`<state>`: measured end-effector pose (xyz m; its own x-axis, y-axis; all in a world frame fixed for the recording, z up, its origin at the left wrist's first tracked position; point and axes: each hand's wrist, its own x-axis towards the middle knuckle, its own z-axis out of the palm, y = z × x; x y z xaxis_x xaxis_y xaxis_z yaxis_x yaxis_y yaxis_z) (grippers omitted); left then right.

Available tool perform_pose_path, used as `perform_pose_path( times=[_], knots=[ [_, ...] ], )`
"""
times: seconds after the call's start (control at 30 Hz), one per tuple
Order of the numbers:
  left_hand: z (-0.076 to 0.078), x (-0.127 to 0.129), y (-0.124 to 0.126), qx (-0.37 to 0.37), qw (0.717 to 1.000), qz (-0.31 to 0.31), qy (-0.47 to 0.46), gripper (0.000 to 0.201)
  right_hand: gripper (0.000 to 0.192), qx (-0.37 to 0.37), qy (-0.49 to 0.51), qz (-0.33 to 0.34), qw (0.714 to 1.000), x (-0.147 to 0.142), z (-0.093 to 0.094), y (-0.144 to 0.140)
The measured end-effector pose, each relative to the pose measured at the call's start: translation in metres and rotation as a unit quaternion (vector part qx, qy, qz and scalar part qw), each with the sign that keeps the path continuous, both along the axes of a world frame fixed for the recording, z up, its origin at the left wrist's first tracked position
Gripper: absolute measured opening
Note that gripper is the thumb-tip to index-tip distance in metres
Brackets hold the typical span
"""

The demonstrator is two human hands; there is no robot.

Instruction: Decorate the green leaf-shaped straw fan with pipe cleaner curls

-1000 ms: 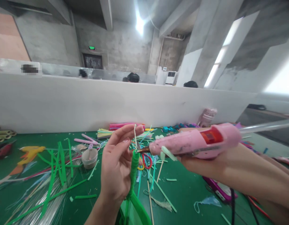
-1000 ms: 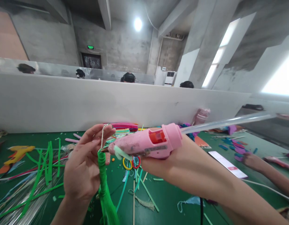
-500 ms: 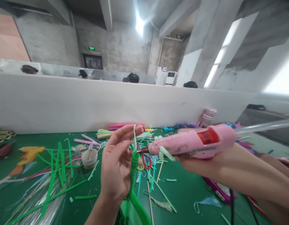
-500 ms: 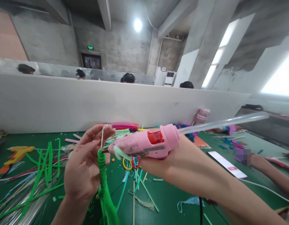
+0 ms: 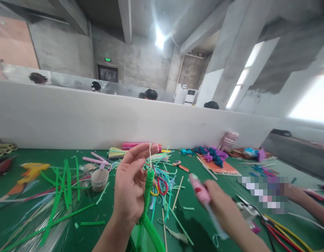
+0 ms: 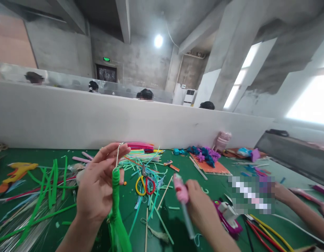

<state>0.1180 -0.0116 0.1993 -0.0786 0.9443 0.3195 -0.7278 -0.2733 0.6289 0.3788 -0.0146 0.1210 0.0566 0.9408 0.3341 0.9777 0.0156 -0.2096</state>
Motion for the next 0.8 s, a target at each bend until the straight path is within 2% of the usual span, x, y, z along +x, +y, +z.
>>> perform_pose_path(
  times=[0.1,0.17,0.23,0.27,0.33,0.4,0.47,0.5,0.6,0.73,0.8],
  knots=[
    [-0.001,0.0,0.001,-0.002,1.0,-0.004,0.005,0.024,0.015,-0.073,-0.012,0.042,0.996,-0.014,-0.045,0.012],
    [-0.001,0.0,0.001,-0.01,1.0,0.001,0.008,0.024,0.022,-0.121,-0.012,0.04,0.992,-0.019,-0.055,0.018],
    [-0.002,0.0,0.001,-0.018,1.0,0.007,0.008,0.023,0.033,-0.138,0.0,0.046,0.989,-0.024,-0.041,0.018],
    [-0.002,0.0,0.001,-0.021,1.0,0.006,0.007,0.023,0.039,-0.133,0.023,0.075,0.988,-0.03,-0.026,0.014],
    [-0.002,0.002,0.001,-0.021,1.0,-0.002,0.004,0.023,0.033,-0.063,0.132,0.167,0.975,-0.046,0.012,0.001],
    [-0.002,0.003,0.0,-0.014,1.0,-0.012,0.0,0.023,0.029,-0.027,0.255,0.243,0.936,-0.069,0.049,-0.014],
    [-0.002,0.004,-0.002,-0.011,1.0,-0.015,0.001,0.024,0.036,-0.035,0.326,0.301,0.896,-0.094,0.075,-0.024],
    [-0.002,0.005,-0.002,-0.012,1.0,-0.011,0.003,0.024,0.041,-0.04,0.332,0.32,0.886,-0.105,0.082,-0.027],
    [-0.002,0.005,-0.004,-0.015,1.0,0.006,0.008,0.024,0.034,0.004,0.342,0.333,0.878,-0.125,0.087,-0.025],
    [-0.003,0.005,-0.004,-0.003,1.0,0.0,0.007,0.023,0.008,0.026,0.39,0.324,0.862,-0.125,0.09,-0.018],
    [-0.003,0.006,-0.003,0.005,1.0,-0.009,0.007,0.023,0.009,0.014,0.433,0.33,0.839,-0.12,0.095,-0.018]
  ],
)
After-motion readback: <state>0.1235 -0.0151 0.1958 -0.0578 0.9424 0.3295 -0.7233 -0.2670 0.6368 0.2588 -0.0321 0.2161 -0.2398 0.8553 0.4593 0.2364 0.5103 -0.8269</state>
